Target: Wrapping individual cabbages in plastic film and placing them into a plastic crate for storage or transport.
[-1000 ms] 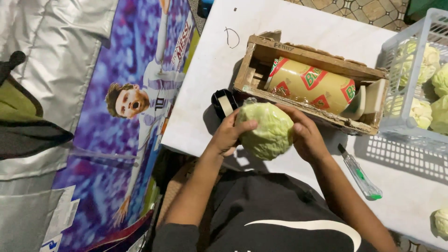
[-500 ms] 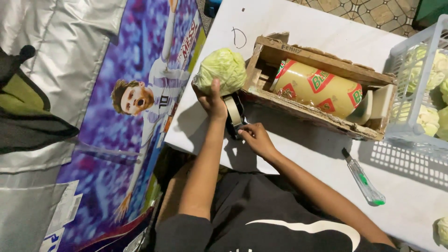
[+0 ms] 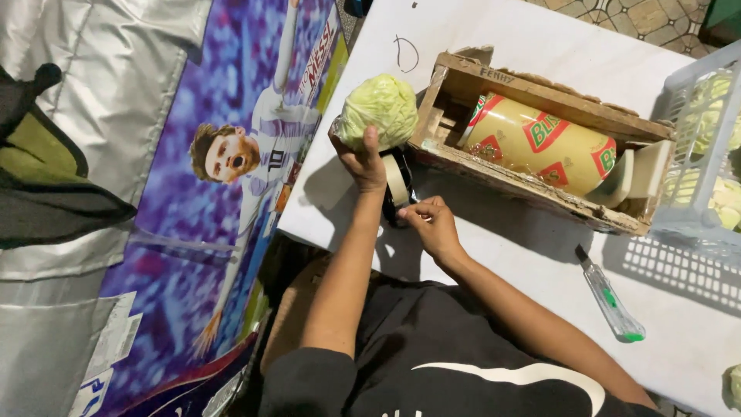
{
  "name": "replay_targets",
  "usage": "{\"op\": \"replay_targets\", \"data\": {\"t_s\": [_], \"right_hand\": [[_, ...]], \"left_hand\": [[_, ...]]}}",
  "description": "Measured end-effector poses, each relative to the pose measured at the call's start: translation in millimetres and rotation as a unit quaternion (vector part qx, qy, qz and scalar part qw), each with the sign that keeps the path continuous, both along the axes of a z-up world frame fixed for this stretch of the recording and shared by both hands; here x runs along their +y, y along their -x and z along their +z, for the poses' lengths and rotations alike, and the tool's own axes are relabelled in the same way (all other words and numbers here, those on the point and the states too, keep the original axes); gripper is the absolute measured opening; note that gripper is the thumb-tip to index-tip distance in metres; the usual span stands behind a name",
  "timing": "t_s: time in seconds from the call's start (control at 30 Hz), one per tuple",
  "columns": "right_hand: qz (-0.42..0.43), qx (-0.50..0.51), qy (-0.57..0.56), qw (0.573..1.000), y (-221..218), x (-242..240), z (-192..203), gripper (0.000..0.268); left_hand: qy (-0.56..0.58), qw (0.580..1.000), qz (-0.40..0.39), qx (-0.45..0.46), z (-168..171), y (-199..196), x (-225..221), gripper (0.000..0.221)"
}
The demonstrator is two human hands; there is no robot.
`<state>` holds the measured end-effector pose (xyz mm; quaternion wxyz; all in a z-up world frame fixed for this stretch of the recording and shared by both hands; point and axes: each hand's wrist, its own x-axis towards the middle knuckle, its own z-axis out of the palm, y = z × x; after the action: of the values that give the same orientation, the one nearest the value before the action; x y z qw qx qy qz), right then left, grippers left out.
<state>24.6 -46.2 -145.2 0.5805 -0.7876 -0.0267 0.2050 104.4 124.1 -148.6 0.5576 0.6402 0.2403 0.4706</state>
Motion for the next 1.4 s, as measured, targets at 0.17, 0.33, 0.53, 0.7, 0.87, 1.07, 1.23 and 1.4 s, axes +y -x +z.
{"op": "replay_targets", "data": {"t_s": [0.17,0.33,0.53,0.7,0.87,1.07,1.23,1.4], "right_hand": [[-0.009,-0.001,-0.005,1.0,17.1,-6.9,7.1,0.016],[-0.01,0.032,-0.002,0.999,36.6,-13.0,19.5,0.018],[-0.004,0.058,-0.005,0.998,41.0,-17.5,-3.8,0.019],[0.038,0.052,-0.026,0.998,28.7,-15.0,-36.0,0.023],[0.073,0.028,0.041,0.996,24.4,-16.0,-13.4,0.023],[0.159,0.005,0.138,0.978,15.3,-24.1,-2.8,0.02],[0.194,0.028,0.183,0.963,16.4,-42.8,-25.9,0.017],[0.119,0.021,0.031,0.992,-15.7,-56.6,10.4,0.017]], "left_hand": [[-0.003,1.0,0.005,0.005,-22.3,-4.4,6.3,0.067],[0.005,1.0,-0.002,0.0,-7.9,-1.8,3.7,0.068],[-0.004,1.0,-0.001,0.021,-9.0,-2.8,4.1,0.067],[0.014,1.0,-0.008,0.019,-18.1,-3.6,4.9,0.069],[0.02,1.0,0.001,0.018,-24.6,-2.3,8.4,0.068],[0.102,0.993,-0.012,0.061,9.8,1.2,-4.4,0.086],[0.132,0.989,-0.021,0.056,3.6,-2.4,1.4,0.088],[0.06,0.995,-0.081,-0.014,16.8,-2.0,9.4,0.074]]}}
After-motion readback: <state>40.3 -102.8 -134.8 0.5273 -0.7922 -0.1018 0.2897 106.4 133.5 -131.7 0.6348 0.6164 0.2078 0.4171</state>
